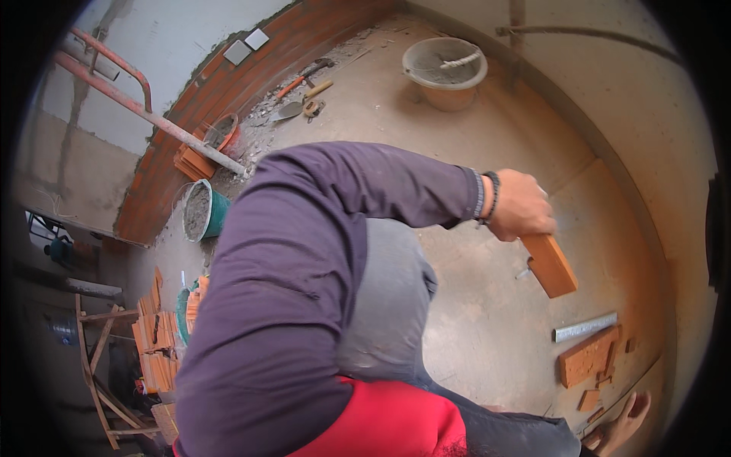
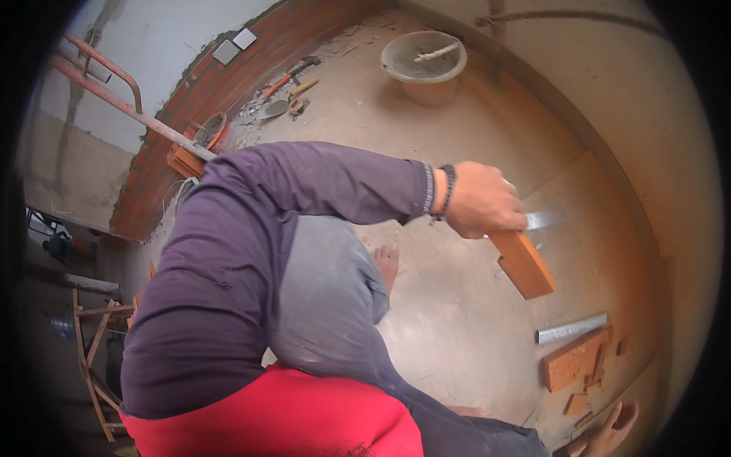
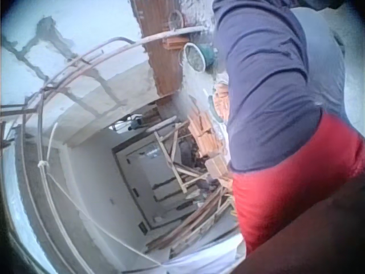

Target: The person cuts a piece of brick-like tile with an angle grinder and fits it onto a wall around electrical outlet boxes.

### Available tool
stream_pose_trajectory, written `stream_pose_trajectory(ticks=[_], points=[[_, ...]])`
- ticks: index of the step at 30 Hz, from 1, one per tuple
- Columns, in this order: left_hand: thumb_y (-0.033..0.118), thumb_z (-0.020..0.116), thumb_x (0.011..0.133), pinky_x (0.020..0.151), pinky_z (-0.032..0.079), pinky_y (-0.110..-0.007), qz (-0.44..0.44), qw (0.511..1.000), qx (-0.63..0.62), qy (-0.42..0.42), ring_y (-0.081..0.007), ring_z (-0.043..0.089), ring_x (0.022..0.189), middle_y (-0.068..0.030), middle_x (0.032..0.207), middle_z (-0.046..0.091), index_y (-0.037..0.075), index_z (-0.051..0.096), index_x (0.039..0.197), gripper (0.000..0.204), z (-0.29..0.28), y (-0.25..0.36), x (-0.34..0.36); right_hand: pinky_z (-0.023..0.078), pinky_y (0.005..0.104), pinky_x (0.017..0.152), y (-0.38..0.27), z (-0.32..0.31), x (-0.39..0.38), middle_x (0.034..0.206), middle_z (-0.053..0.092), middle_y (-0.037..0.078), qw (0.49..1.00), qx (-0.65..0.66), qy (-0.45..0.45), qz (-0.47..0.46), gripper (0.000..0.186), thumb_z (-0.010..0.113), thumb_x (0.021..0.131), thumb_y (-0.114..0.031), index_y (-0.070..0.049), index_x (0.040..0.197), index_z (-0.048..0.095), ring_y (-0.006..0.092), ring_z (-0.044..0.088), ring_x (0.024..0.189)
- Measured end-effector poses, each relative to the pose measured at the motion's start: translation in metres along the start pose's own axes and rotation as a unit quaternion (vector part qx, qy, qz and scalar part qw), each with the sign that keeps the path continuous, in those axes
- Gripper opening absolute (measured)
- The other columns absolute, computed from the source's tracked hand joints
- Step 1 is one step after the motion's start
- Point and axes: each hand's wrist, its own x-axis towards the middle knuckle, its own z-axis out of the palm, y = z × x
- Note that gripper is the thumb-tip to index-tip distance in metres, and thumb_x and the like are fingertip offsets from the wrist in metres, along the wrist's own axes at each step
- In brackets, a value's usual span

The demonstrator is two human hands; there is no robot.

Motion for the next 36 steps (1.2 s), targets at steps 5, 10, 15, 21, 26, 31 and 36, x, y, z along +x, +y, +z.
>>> stream_pose_trajectory(ticks=[5, 10, 15, 21, 26, 31, 36], points=[[0.015, 0.078, 0.067, 0.065, 0.059, -0.044, 0.070, 0.997, 0.012, 0.040, -0.0305, 0.073, 0.084, -0.0070, 0.077, 0.072, 0.012, 0.067, 0.086, 0.023, -0.008, -0.033, 0.014, 0.040, 0.0398, 0.107, -0.273, 0.111, 0.002, 0.137, 0.054, 0.021, 0.951, 0.000, -0.251, -0.181, 0.062, 0.070, 0.093, -0.023, 0.001, 0.145, 0.045, 0.0329, 0.056, 0.121], [0.021, 0.080, 0.067, 0.065, 0.060, -0.043, 0.083, 0.987, -0.030, 0.131, -0.0296, 0.074, 0.084, -0.0073, 0.081, 0.074, 0.012, 0.069, 0.089, 0.026, -0.036, -0.063, 0.003, 0.046, 0.0377, 0.097, -0.388, 0.178, 0.009, 0.122, 0.059, 0.020, 0.899, -0.131, -0.295, -0.295, 0.051, 0.064, 0.090, -0.006, 0.003, 0.137, 0.048, 0.0321, 0.059, 0.111], [0.022, 0.081, 0.066, 0.066, 0.059, -0.042, 0.027, 0.974, -0.085, 0.210, -0.0280, 0.073, 0.085, -0.0043, 0.081, 0.073, 0.015, 0.069, 0.090, 0.028, -0.039, -0.097, -0.037, 0.048, 0.0363, 0.085, -0.456, 0.210, 0.023, 0.101, 0.060, 0.019, 0.893, -0.230, -0.318, -0.221, 0.035, 0.060, 0.087, 0.001, 0.005, 0.121, 0.054, 0.0297, 0.059, 0.090], [0.035, 0.085, 0.070, 0.091, 0.050, -0.041, -0.082, 0.771, -0.158, 0.611, -0.0268, 0.065, 0.091, -0.0067, 0.093, 0.067, 0.010, 0.066, 0.104, 0.047, -0.010, -0.132, -0.135, 0.045, 0.0330, 0.075, -0.519, 0.266, 0.050, 0.084, 0.051, 0.013, 0.893, -0.186, -0.297, -0.283, 0.018, 0.058, 0.085, 0.002, 0.003, 0.103, 0.054, 0.0195, 0.048, 0.078], [0.046, 0.078, 0.083, 0.095, 0.047, -0.035, -0.048, 0.662, -0.690, 0.289, -0.0237, 0.065, 0.103, -0.0099, 0.109, 0.069, 0.004, 0.063, 0.122, 0.059, 0.035, -0.104, -0.229, 0.044, 0.0301, 0.073, -0.552, 0.320, 0.069, 0.082, 0.052, 0.010, 0.871, -0.131, -0.316, -0.352, 0.015, 0.059, 0.090, -0.005, 0.002, 0.102, 0.056, 0.0167, 0.049, 0.077], [0.047, 0.064, 0.090, 0.102, 0.044, -0.034, -0.006, 0.470, -0.869, 0.155, -0.0227, 0.062, 0.116, -0.0173, 0.126, 0.067, -0.007, 0.059, 0.132, 0.068, 0.069, -0.086, -0.305, 0.045, 0.0270, 0.075, -0.592, 0.415, 0.063, 0.086, 0.058, 0.008, 0.820, -0.020, -0.440, -0.366, 0.018, 0.062, 0.092, -0.010, 0.003, 0.104, 0.059, 0.0119, 0.053, 0.082], [0.051, 0.056, 0.089, 0.110, 0.039, -0.037, -0.084, 0.338, -0.899, 0.266, -0.0308, 0.057, 0.125, -0.0245, 0.133, 0.062, -0.011, 0.060, 0.129, 0.074, 0.086, -0.042, -0.348, 0.047, 0.0241, 0.078, -0.590, 0.496, 0.063, 0.094, 0.065, 0.004, 0.740, 0.108, -0.573, -0.336, 0.021, 0.066, 0.095, -0.011, 0.003, 0.111, 0.062, 0.0083, 0.057, 0.085]])
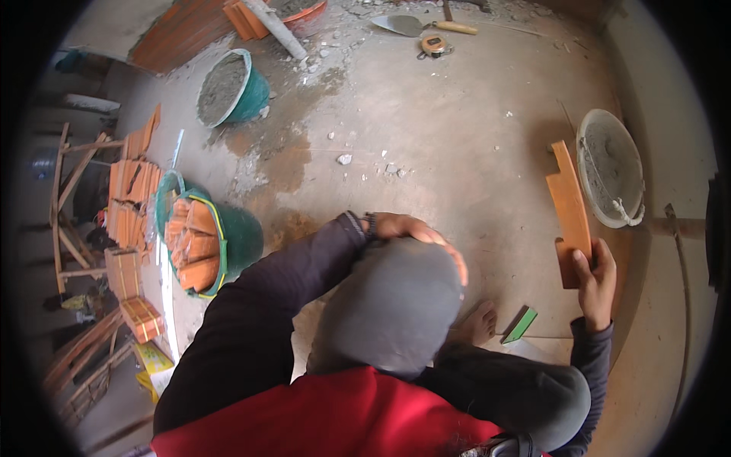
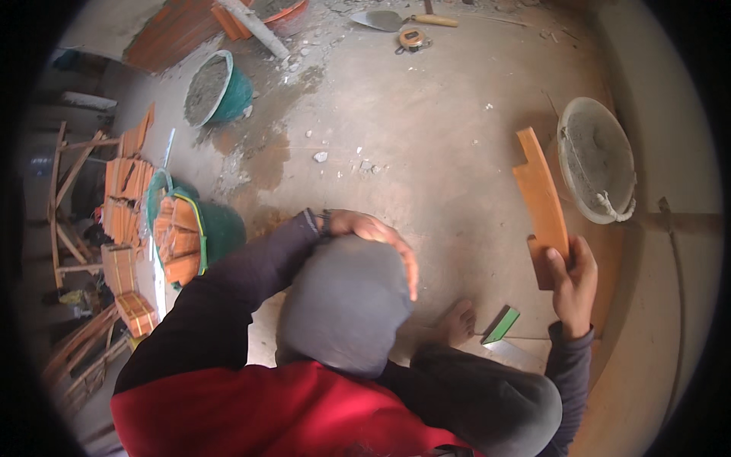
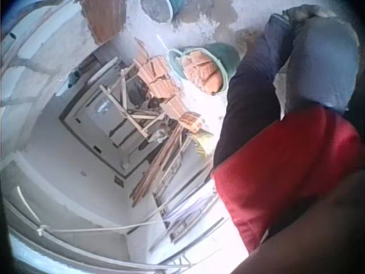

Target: The person cuts a piece of brick-like tile with an angle grinder and fits it onto a wall around electrical outlet boxes.

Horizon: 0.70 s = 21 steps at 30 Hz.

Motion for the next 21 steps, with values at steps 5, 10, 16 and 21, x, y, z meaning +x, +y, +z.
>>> stream_pose_trajectory(ticks=[5, 10, 16, 21], points=[[0.050, 0.055, 0.089, 0.113, 0.037, -0.041, -0.010, 0.958, -0.028, 0.286, -0.0350, 0.056, 0.129, -0.0287, 0.137, 0.059, -0.012, 0.061, 0.128, 0.073, -0.014, -0.071, -0.088, 0.049, 0.0232, 0.076, 0.038, 0.032, 0.030, 0.096, 0.069, 0.004, 0.990, 0.128, -0.056, 0.017, 0.023, 0.067, 0.097, -0.010, 0.004, 0.115, 0.063, 0.0089, 0.061, 0.085], [0.047, 0.061, 0.086, 0.111, 0.040, -0.051, -0.004, 0.973, 0.117, 0.198, -0.0437, 0.058, 0.126, -0.0330, 0.131, 0.061, -0.008, 0.065, 0.123, 0.066, 0.097, 0.014, -0.069, 0.050, 0.0250, 0.074, 0.043, 0.050, 0.052, 0.095, 0.069, 0.006, 0.978, 0.197, -0.066, 0.021, 0.025, 0.067, 0.098, -0.013, 0.005, 0.116, 0.064, 0.0095, 0.062, 0.083], [0.035, 0.066, 0.081, 0.103, 0.044, -0.042, 0.004, 0.866, 0.353, 0.355, -0.0341, 0.062, 0.108, -0.0173, 0.102, 0.074, -0.002, 0.076, 0.099, 0.042, 0.163, 0.090, -0.053, 0.049, 0.0251, 0.075, 0.004, 0.046, 0.122, 0.095, 0.068, 0.004, 0.958, 0.278, -0.077, -0.003, 0.025, 0.065, 0.100, -0.018, 0.004, 0.112, 0.064, 0.0082, 0.060, 0.083], [0.028, 0.065, 0.079, 0.098, 0.044, -0.042, -0.015, 0.779, 0.461, 0.425, -0.0310, 0.061, 0.106, -0.0123, 0.099, 0.075, -0.001, 0.074, 0.093, 0.033, 0.130, 0.105, -0.039, 0.049, 0.0239, 0.076, -0.039, 0.050, 0.150, 0.096, 0.068, 0.004, 0.919, 0.382, -0.093, -0.016, 0.026, 0.064, 0.101, -0.021, 0.003, 0.111, 0.064, 0.0076, 0.060, 0.083]])
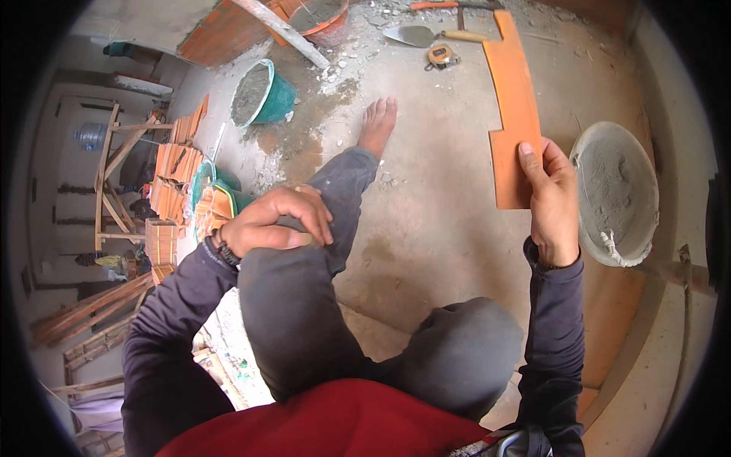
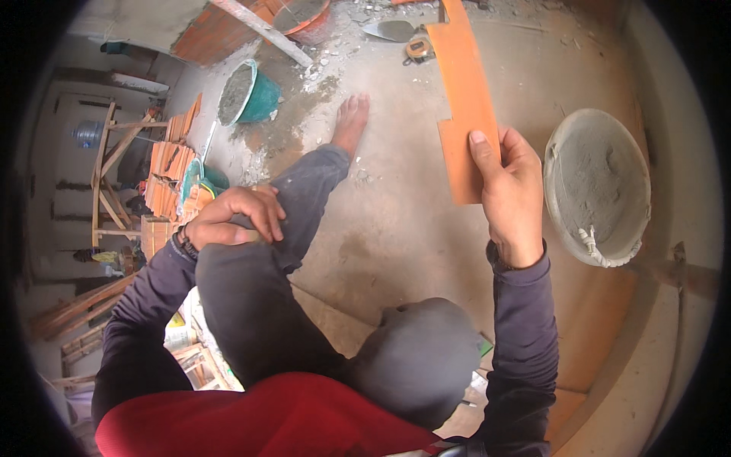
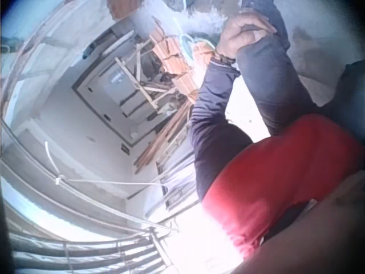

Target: The person cuts a piece of brick-like tile with an angle grinder and fits it onto a wall around electrical outlet boxes.

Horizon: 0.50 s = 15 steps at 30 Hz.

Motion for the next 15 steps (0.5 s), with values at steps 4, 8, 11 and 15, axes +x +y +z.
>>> stream_pose_trajectory(ticks=[4, 8, 11, 15], points=[[0.020, 0.065, 0.083, 0.091, 0.046, -0.038, -0.012, 0.998, -0.008, -0.055, -0.0288, 0.065, 0.098, -0.0123, 0.097, 0.074, 0.000, 0.075, 0.092, 0.024, -0.022, -0.012, 0.056, 0.048, 0.0228, 0.077, -0.015, -0.001, 0.014, 0.098, 0.068, 0.003, 0.999, 0.018, 0.048, 0.009, 0.027, 0.063, 0.102, -0.022, 0.003, 0.112, 0.064, 0.0071, 0.060, 0.085], [0.021, 0.065, 0.087, 0.089, 0.048, -0.036, -0.020, 0.985, -0.030, -0.167, -0.0262, 0.068, 0.093, -0.0133, 0.096, 0.074, -0.003, 0.074, 0.094, 0.026, -0.060, -0.012, 0.113, 0.046, 0.0212, 0.077, -0.042, -0.026, 0.038, 0.097, 0.067, 0.001, 0.996, -0.072, 0.056, -0.003, 0.028, 0.062, 0.103, -0.024, 0.002, 0.113, 0.065, 0.0055, 0.057, 0.083], [0.022, 0.064, 0.089, 0.091, 0.048, -0.035, -0.043, 0.965, -0.112, -0.234, -0.0250, 0.068, 0.098, -0.0151, 0.098, 0.074, -0.004, 0.074, 0.099, 0.029, -0.096, -0.017, 0.149, 0.046, 0.0222, 0.075, -0.046, -0.028, 0.053, 0.095, 0.066, 0.000, 0.988, -0.122, 0.091, 0.007, 0.030, 0.062, 0.103, -0.025, 0.003, 0.112, 0.064, 0.0055, 0.055, 0.082], [0.027, 0.062, 0.090, 0.097, 0.047, -0.039, -0.050, 0.929, -0.171, -0.324, -0.0304, 0.066, 0.106, -0.0187, 0.107, 0.073, -0.005, 0.073, 0.107, 0.038, -0.150, -0.030, 0.201, 0.046, 0.0250, 0.075, -0.057, -0.032, 0.072, 0.087, 0.064, 0.001, 0.961, -0.247, 0.120, 0.042, 0.034, 0.065, 0.100, -0.029, 0.005, 0.104, 0.065, 0.0078, 0.055, 0.082]])
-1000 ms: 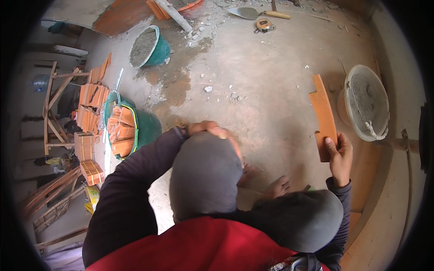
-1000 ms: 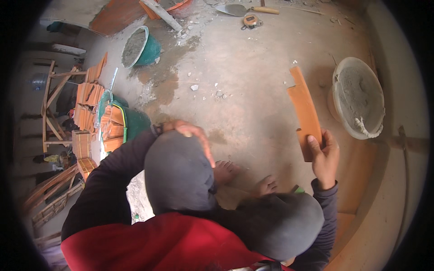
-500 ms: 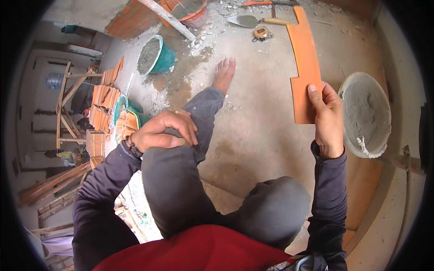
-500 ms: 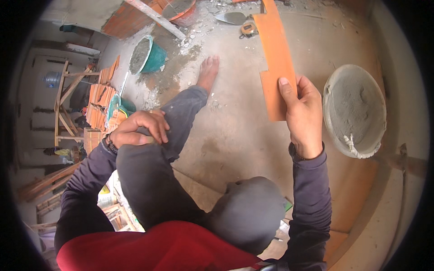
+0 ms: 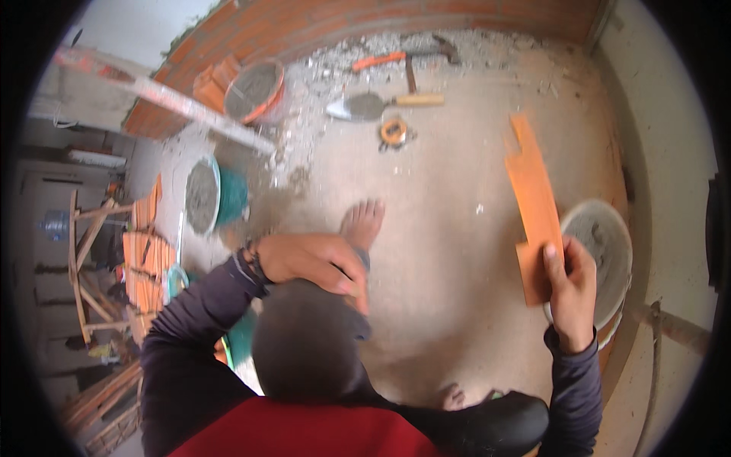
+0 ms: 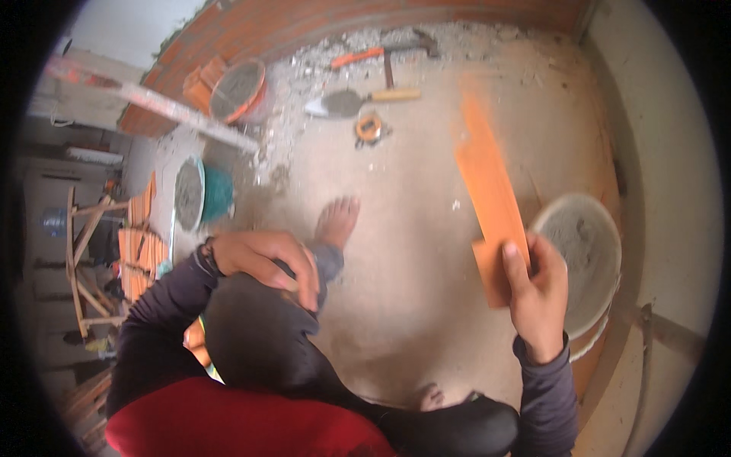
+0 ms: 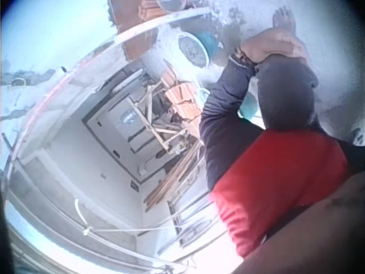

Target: The person cuts a piece of brick-like tile with an angle grinder and fits it onto a wall around electrical outlet boxes.

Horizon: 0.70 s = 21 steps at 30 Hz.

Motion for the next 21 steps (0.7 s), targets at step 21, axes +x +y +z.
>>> stream_pose_trajectory(ticks=[21], points=[[0.026, 0.069, 0.089, 0.100, 0.045, -0.036, 0.244, 0.897, -0.069, -0.361, -0.0262, 0.064, 0.113, -0.0168, 0.120, 0.069, -0.004, 0.068, 0.122, 0.045, -0.250, -0.007, 0.088, 0.051, 0.0345, 0.073, -0.217, 0.116, 0.251, 0.078, 0.064, 0.018, 0.911, -0.384, 0.130, -0.075, 0.041, 0.084, 0.067, -0.011, 0.008, 0.098, 0.064, 0.0221, 0.063, 0.071]])
